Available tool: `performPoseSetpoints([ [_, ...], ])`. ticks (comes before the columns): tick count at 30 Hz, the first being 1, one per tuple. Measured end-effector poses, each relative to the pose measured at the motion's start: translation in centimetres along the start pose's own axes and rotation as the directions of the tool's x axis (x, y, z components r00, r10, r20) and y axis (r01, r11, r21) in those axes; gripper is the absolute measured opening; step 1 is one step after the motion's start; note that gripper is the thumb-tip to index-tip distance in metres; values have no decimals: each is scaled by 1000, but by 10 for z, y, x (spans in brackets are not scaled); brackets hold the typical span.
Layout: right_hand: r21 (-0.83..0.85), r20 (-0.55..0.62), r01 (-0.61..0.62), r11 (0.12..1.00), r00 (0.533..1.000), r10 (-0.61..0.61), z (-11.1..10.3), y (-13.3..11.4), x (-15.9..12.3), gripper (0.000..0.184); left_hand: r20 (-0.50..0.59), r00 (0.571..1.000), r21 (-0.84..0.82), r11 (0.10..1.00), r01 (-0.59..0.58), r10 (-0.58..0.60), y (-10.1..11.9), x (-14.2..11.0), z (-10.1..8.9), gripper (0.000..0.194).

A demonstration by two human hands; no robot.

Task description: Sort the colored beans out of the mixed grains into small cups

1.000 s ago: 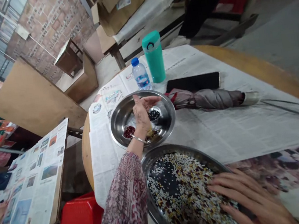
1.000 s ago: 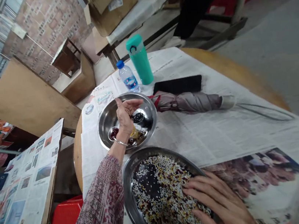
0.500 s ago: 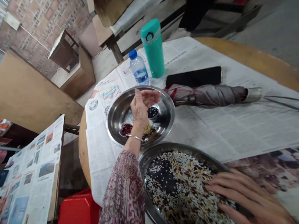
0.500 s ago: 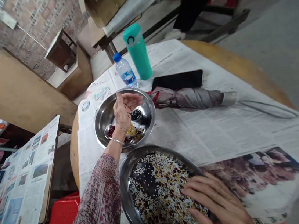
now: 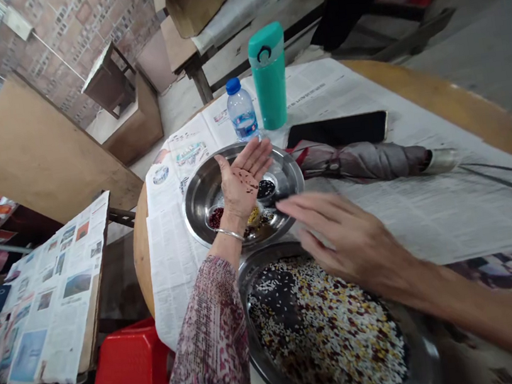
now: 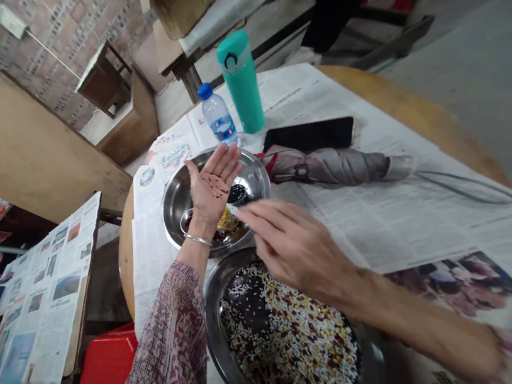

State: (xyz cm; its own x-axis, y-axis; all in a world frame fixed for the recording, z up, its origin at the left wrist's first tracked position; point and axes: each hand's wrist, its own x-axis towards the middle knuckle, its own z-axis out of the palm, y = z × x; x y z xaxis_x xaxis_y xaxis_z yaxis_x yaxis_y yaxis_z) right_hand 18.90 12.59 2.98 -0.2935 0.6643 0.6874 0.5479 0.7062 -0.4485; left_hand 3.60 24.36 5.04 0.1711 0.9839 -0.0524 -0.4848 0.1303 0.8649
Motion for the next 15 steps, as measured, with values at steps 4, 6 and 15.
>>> performPoseSetpoints([
  [4, -83, 110, 21, 996, 994, -11, 34, 21, 59, 64, 27, 1000, 55, 998, -6, 5, -1, 0, 5, 84],
  [6, -118, 168, 82, 990, 984, -62, 45, 30, 68, 63, 9, 1000, 90, 996, -6, 5, 2, 1, 8, 87],
  [15, -306, 284, 204, 930, 952, -115, 45, 45, 40, 47, 26, 999, 143, 989, -32, 29, 13, 6, 2, 85],
])
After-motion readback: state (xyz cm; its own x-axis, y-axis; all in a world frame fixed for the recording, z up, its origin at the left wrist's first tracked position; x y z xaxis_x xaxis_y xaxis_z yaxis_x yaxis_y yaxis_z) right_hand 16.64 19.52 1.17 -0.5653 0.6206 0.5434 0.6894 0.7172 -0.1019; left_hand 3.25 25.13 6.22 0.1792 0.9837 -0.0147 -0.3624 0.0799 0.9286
